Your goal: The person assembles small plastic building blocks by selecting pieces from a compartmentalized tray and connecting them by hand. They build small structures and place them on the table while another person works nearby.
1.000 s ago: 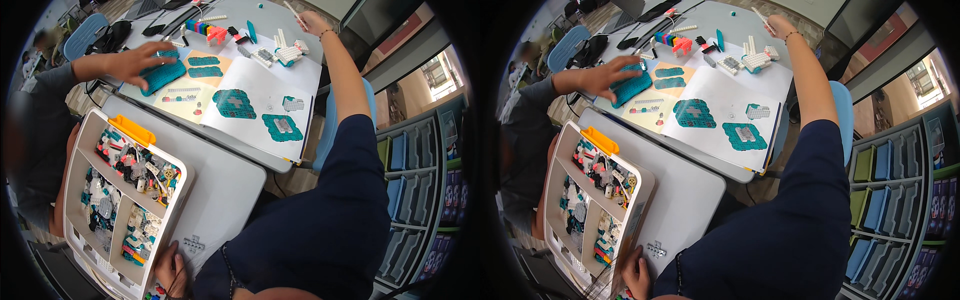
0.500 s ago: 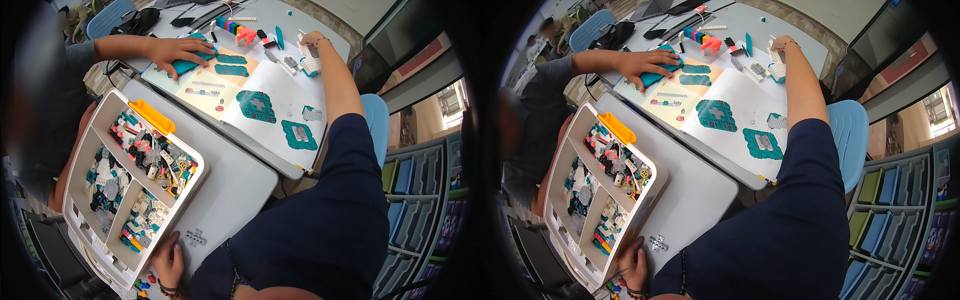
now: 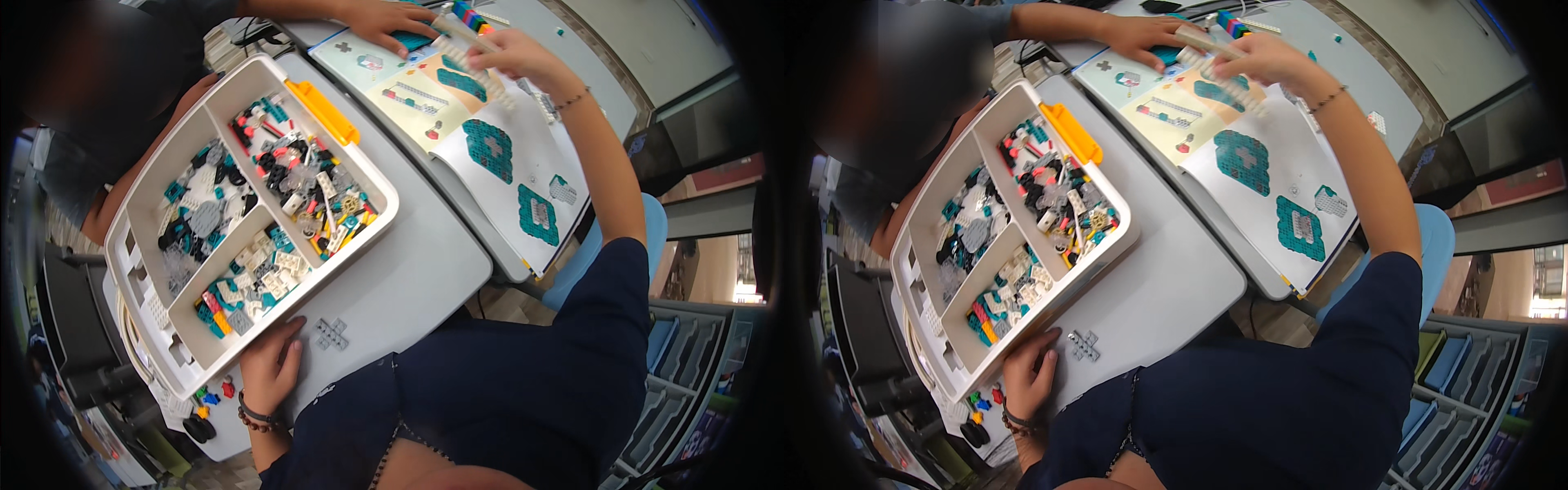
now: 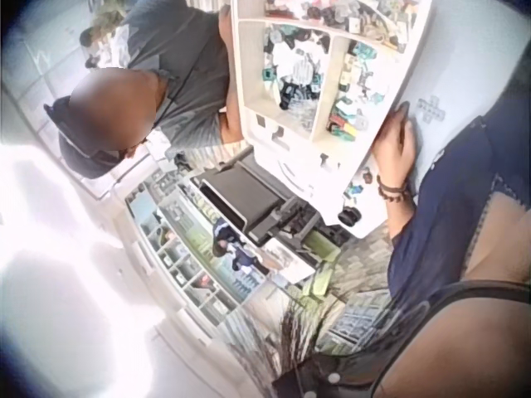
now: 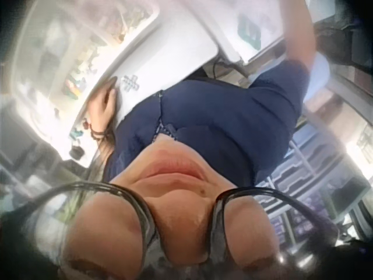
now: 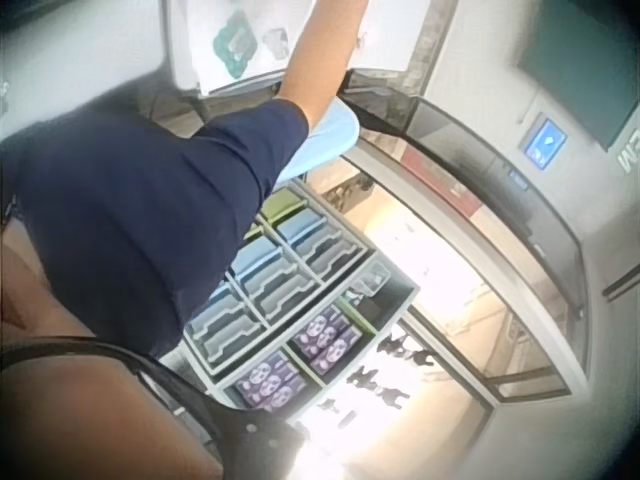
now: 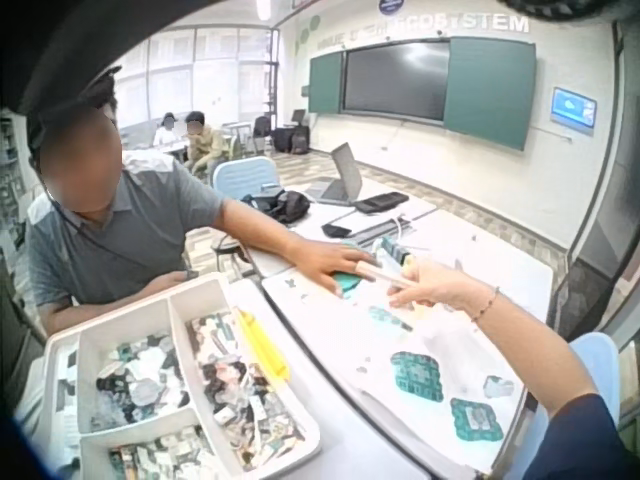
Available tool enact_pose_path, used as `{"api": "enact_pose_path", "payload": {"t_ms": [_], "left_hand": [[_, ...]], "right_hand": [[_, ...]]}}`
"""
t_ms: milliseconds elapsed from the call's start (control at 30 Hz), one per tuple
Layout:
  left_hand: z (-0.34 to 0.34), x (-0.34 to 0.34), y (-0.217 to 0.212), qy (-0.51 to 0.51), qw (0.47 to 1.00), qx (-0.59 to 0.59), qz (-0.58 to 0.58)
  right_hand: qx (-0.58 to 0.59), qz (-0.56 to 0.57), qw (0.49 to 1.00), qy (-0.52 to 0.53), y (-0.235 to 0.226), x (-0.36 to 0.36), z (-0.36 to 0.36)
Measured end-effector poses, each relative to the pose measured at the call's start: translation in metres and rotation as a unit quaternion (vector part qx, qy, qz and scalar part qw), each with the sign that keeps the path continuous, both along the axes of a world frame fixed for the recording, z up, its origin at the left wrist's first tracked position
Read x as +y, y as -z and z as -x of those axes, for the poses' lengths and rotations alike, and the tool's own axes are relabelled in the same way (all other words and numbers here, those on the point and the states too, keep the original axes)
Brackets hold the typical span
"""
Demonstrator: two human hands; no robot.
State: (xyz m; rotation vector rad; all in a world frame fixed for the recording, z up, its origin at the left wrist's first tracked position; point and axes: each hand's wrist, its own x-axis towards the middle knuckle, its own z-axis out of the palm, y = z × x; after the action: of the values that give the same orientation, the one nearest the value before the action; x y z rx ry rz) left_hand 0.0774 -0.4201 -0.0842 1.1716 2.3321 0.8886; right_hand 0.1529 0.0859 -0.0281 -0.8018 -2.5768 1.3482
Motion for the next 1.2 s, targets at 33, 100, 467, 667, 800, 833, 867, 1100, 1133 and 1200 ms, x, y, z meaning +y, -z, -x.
{"api": "enact_pose_path", "payload": {"t_ms": [33,100,467,667,800,833,867,1100,1133,1200], "left_hand": [[-0.002,-0.003,-0.001,-0.005,1.000,0.000,-0.005],[0.004,0.000,0.003,0.006,1.000,-0.005,-0.013],[0.004,-0.005,-0.001,0.027,1.000,-0.007,-0.014],[0.003,-0.005,-0.002,0.019,1.000,-0.022,-0.011],[0.006,-0.005,0.002,0.035,0.999,-0.009,-0.023],[0.006,-0.005,0.001,0.034,0.999,-0.012,-0.019],[0.007,-0.005,0.001,0.034,0.999,-0.014,-0.015],[0.005,-0.005,0.000,0.015,0.999,-0.038,-0.008],[0.005,-0.005,0.000,0.021,0.999,-0.031,-0.009],[0.006,-0.004,-0.002,0.027,0.999,-0.031,-0.003]], "right_hand": [[-0.028,-0.023,0.999,-0.032,0.002,-0.015,0.015],[-0.033,-0.072,0.996,-0.042,0.020,-0.024,0.037],[0.038,-0.203,0.978,-0.007,0.050,-0.010,0.055],[0.016,-0.323,0.946,-0.024,0.032,-0.088,0.007],[0.029,-0.335,0.940,-0.054,0.048,-0.099,0.002],[0.015,-0.333,0.941,-0.063,0.052,-0.098,0.002],[0.000,-0.331,0.941,-0.072,0.058,-0.097,0.002],[0.038,-0.373,0.927,0.014,0.061,-0.087,0.018],[0.042,-0.397,0.917,0.029,0.061,-0.083,0.022],[-0.009,-0.393,0.919,0.015,0.068,-0.063,0.030]]}}
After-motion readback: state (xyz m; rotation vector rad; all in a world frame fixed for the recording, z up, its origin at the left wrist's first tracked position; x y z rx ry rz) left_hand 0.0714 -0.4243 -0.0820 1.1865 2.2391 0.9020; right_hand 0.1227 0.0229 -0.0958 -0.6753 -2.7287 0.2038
